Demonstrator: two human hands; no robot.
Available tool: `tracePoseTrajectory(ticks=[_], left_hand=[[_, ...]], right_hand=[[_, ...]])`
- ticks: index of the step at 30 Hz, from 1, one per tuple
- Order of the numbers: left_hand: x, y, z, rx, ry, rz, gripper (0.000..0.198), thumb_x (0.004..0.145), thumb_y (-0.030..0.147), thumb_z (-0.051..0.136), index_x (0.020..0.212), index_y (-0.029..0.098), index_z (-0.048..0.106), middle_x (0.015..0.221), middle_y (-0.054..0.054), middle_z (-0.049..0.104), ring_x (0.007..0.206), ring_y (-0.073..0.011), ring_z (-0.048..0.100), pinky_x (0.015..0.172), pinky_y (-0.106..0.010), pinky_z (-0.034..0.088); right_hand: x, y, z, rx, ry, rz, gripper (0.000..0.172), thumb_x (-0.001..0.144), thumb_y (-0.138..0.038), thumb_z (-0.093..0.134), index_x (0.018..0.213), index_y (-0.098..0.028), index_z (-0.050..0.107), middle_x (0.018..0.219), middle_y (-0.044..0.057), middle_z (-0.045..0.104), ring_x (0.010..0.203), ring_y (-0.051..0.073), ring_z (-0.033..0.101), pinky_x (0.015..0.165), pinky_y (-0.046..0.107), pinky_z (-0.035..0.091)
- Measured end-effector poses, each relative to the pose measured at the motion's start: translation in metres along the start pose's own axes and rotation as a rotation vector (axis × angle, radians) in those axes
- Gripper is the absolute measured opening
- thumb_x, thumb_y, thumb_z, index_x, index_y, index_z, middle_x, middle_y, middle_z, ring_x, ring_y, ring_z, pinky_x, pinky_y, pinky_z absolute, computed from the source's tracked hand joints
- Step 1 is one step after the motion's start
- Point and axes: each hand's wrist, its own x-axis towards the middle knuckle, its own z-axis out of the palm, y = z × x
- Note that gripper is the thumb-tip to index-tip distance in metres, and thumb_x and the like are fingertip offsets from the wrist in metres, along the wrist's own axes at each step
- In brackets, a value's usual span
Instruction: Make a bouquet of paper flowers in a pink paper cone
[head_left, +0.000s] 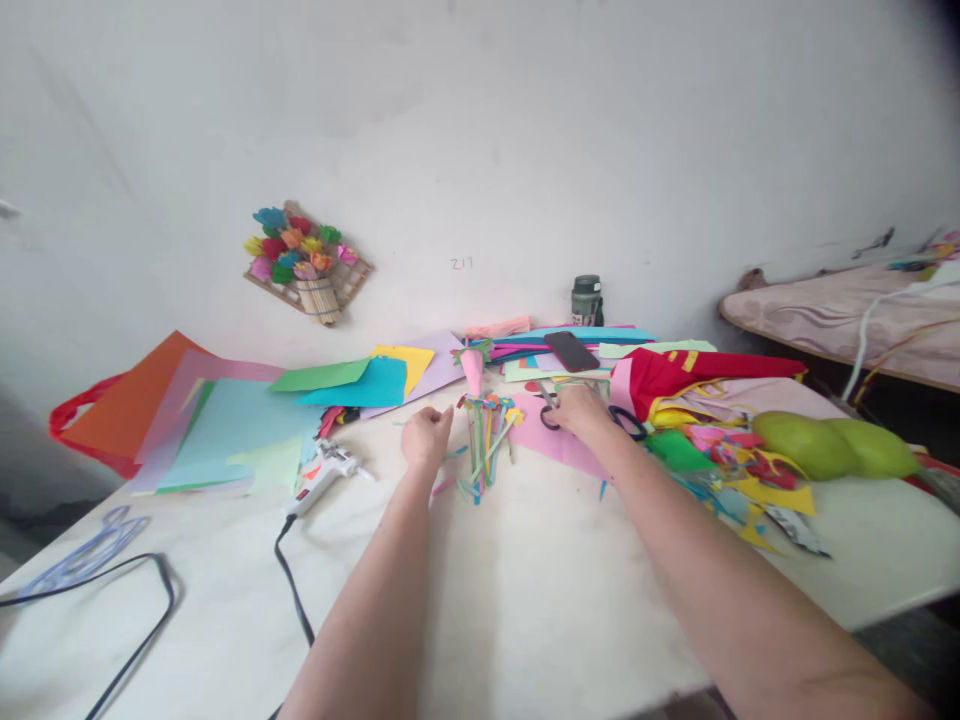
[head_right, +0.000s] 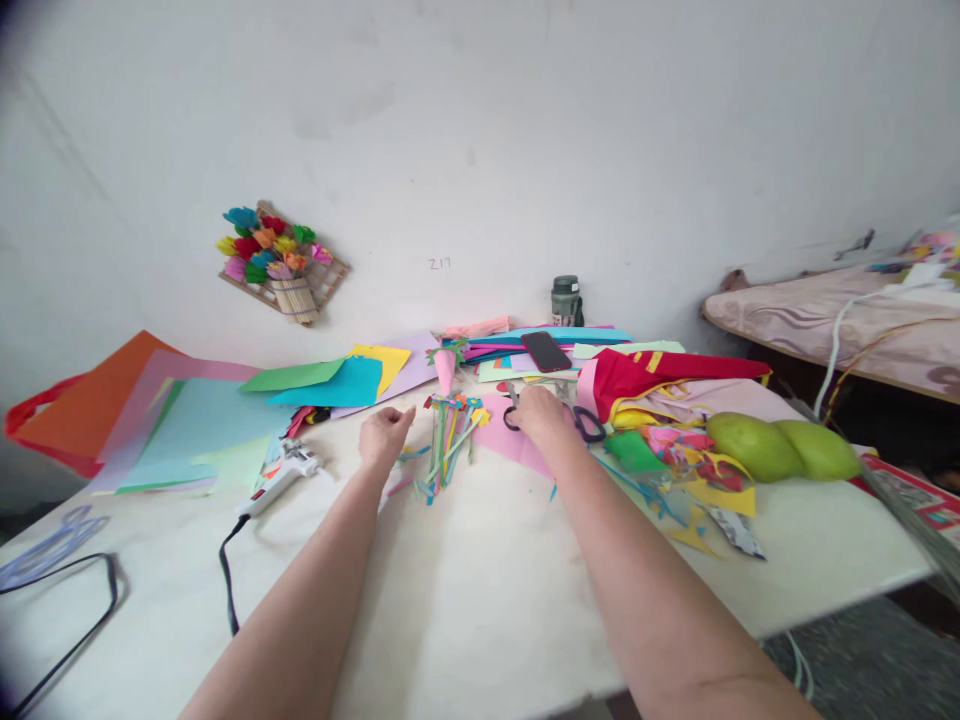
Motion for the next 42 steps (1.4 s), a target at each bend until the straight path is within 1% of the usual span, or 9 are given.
tracePoseTrajectory(ticks=[4, 10, 13, 18, 22, 30, 33, 37, 42], left_hand=[[-0.006, 0.0, 0.004, -0.01, 0.107, -0.039, 0.031, 0.082, 0.043, 0.045, 0.063, 0.021, 0.058, 0.072, -0.011, 0.067, 0.076, -0.0262, 0.06, 0.062, -0.032, 0.035], [-0.009, -0.001, 0.009, -0.139, 0.308, 0.047, 0.022, 0.084, 0.036, 0.046, 0.075, 0.022, 0.059, 0.083, -0.008, 0.066, 0.093, -0.0251, 0.054, 0.073, -0.032, 0.038], [-0.008, -0.003, 0.009, -0.153, 0.311, 0.033, 0.024, 0.086, 0.035, 0.043, 0.072, 0.023, 0.059, 0.078, -0.008, 0.063, 0.095, -0.0243, 0.052, 0.075, -0.032, 0.038], [-0.004, -0.009, 0.01, -0.154, 0.324, -0.022, 0.029, 0.085, 0.037, 0.045, 0.066, 0.021, 0.06, 0.077, -0.009, 0.059, 0.097, -0.0241, 0.052, 0.076, -0.032, 0.039], [-0.002, -0.014, 0.013, -0.151, 0.353, -0.033, 0.027, 0.083, 0.036, 0.048, 0.065, 0.021, 0.063, 0.073, -0.008, 0.058, 0.096, -0.0239, 0.052, 0.079, -0.032, 0.04], [-0.003, -0.018, 0.018, -0.025, 0.336, 0.172, 0.034, 0.087, 0.034, 0.042, 0.06, 0.022, 0.059, 0.069, -0.007, 0.063, 0.092, -0.0224, 0.051, 0.082, -0.031, 0.039], [0.0, -0.015, 0.02, -0.042, 0.322, 0.154, 0.034, 0.088, 0.035, 0.042, 0.06, 0.022, 0.058, 0.069, -0.007, 0.063, 0.092, -0.0219, 0.052, 0.081, -0.03, 0.039], [0.004, -0.01, 0.024, -0.104, 0.33, 0.117, 0.033, 0.086, 0.036, 0.046, 0.058, 0.022, 0.059, 0.069, -0.007, 0.061, 0.09, -0.0221, 0.053, 0.078, -0.03, 0.04], [0.003, -0.005, 0.015, -0.181, 0.367, 0.088, 0.028, 0.083, 0.038, 0.05, 0.067, 0.02, 0.064, 0.073, -0.008, 0.062, 0.09, -0.0234, 0.054, 0.082, -0.033, 0.039]], right_hand=[[0.001, 0.004, -0.006, 0.036, -0.021, -0.017, 0.011, 0.067, -0.023, 0.061, 0.071, -0.017, 0.069, 0.08, 0.013, 0.069, 0.08, 0.026, 0.064, 0.062, 0.03, 0.043], [0.016, -0.03, 0.0, 0.317, 0.13, -0.123, 0.019, 0.074, -0.033, 0.057, 0.065, -0.018, 0.063, 0.068, 0.006, 0.063, 0.072, 0.02, 0.06, 0.063, 0.028, 0.04], [0.041, -0.053, 0.009, 0.524, 0.039, -0.149, 0.024, 0.073, -0.037, 0.06, 0.058, -0.018, 0.056, 0.054, 0.001, 0.052, 0.062, 0.017, 0.054, 0.056, 0.026, 0.038], [0.078, -0.078, 0.021, 0.824, -0.059, -0.019, 0.026, 0.066, -0.04, 0.069, 0.065, -0.018, 0.055, 0.057, 0.0, 0.05, 0.06, 0.015, 0.051, 0.053, 0.025, 0.038], [0.095, -0.089, 0.034, 0.881, -0.138, 0.006, 0.033, 0.062, -0.042, 0.074, 0.074, -0.017, 0.056, 0.058, 0.001, 0.052, 0.058, 0.015, 0.052, 0.051, 0.027, 0.04], [0.131, -0.109, 0.061, 0.937, -0.285, 0.025, 0.03, 0.059, -0.033, 0.077, 0.074, -0.017, 0.056, 0.047, -0.003, 0.047, 0.046, 0.012, 0.047, 0.042, 0.024, 0.039], [0.14, -0.113, 0.067, 0.881, -0.27, 0.058, 0.023, 0.062, -0.024, 0.074, 0.071, -0.017, 0.054, 0.046, -0.002, 0.045, 0.044, 0.012, 0.045, 0.042, 0.025, 0.037], [0.145, -0.112, 0.066, 0.833, -0.204, 0.03, 0.018, 0.067, -0.027, 0.069, 0.072, -0.016, 0.055, 0.052, 0.001, 0.051, 0.049, 0.015, 0.05, 0.046, 0.026, 0.039], [0.141, -0.116, 0.039, 0.837, -0.051, -0.061, 0.02, 0.074, -0.034, 0.061, 0.08, -0.015, 0.06, 0.072, 0.008, 0.063, 0.069, 0.018, 0.06, 0.058, 0.026, 0.044]])
